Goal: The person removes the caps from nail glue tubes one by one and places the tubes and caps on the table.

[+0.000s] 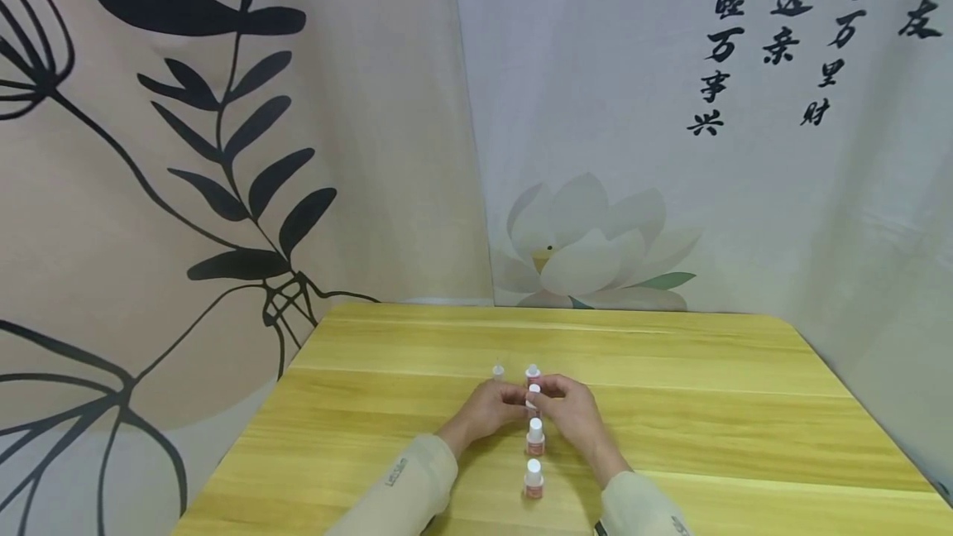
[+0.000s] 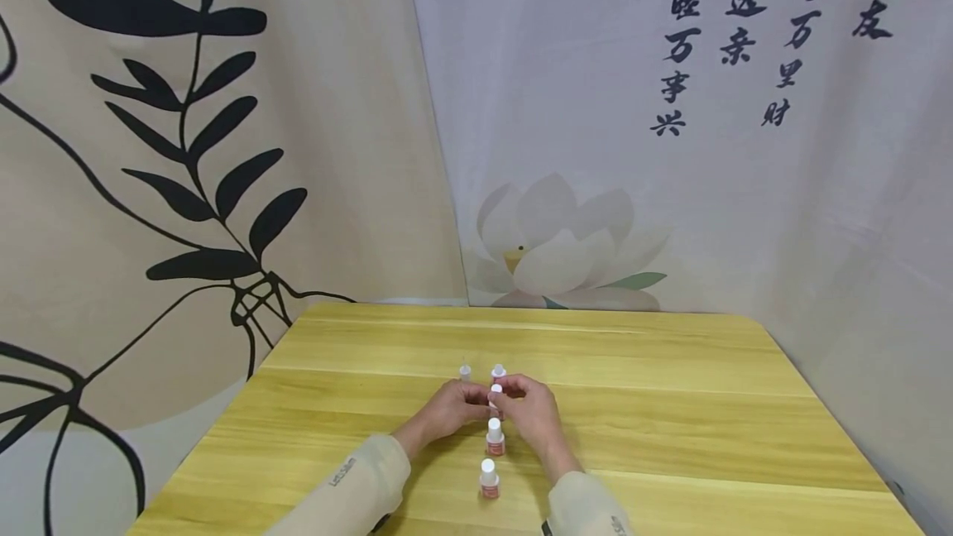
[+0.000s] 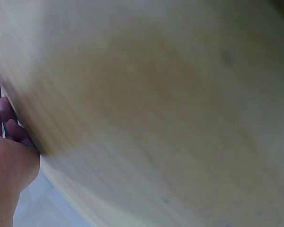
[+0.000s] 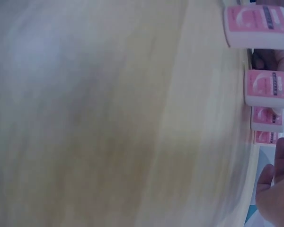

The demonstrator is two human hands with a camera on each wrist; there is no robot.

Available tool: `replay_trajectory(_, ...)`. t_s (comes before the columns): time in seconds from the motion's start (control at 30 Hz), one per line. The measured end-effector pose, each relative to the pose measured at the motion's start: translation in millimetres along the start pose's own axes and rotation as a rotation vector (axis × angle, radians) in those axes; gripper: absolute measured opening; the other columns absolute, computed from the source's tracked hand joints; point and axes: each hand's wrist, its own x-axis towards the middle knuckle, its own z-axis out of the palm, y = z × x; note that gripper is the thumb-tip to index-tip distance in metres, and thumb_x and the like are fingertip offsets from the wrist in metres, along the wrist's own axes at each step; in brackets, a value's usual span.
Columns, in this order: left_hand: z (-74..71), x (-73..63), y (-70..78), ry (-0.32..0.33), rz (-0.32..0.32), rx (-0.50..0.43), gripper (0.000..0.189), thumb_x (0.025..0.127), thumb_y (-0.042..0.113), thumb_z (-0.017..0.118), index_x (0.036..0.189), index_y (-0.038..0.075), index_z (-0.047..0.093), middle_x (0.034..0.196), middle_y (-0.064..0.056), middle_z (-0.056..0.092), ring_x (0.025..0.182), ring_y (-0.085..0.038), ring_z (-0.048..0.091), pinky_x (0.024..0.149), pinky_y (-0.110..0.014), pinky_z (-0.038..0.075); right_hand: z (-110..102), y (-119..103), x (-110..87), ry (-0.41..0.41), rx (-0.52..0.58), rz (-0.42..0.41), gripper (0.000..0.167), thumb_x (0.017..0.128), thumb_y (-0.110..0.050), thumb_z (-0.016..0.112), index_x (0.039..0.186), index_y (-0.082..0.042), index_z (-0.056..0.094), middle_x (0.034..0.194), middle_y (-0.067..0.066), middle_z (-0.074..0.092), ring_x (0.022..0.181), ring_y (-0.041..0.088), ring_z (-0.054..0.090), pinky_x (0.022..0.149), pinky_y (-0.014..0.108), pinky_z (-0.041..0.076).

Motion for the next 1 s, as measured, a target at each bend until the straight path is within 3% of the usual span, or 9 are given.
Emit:
replay_trajectory(0.4,0.2,1.4,0.6,0.001,0.020,-0.015,0.012,0.090,0.016,0.074,0.100,0.010,0.078,0.094,0.004,0.075,0.091,-0.007,0.064,0.085,-0.027,0.050,2.4,-4.1,-4.0,0.017,0.031,0.034,0.024,0.091,-0.022,0.074,0.110,-0.007,0.069,0.104,0.003,0.067,0.100,0.020,0.058,0.089,0.039,0.048)
replay_trajectory(0.73,-0.3,1.3,1.8,-0.007,-0.021,-0.014,0.013,0.090,0.022,0.075,0.101,0.014,0.078,0.093,0.008,0.074,0.092,-0.006,0.065,0.086,-0.029,0.050,2.6,-1.8,-2.9,0.016,0.043,0.007,0.024,0.092,-0.018,0.073,0.112,-0.006,0.072,0.107,0.002,0.069,0.103,0.020,0.060,0.092,0.041,0.049)
replay_trajectory(1.0,0.0,0.7,-1.0,0.008,0.019,-0.013,0.010,0.090,0.019,0.075,0.097,0.012,0.078,0.092,0.005,0.074,0.091,-0.007,0.065,0.085,-0.028,0.050,4.2,-2.0,-4.0,0.008,0.039,0.009,0.031,0.091,-0.024,0.074,0.116,-0.007,0.069,0.109,0.003,0.067,0.104,0.020,0.059,0.091,0.041,0.049)
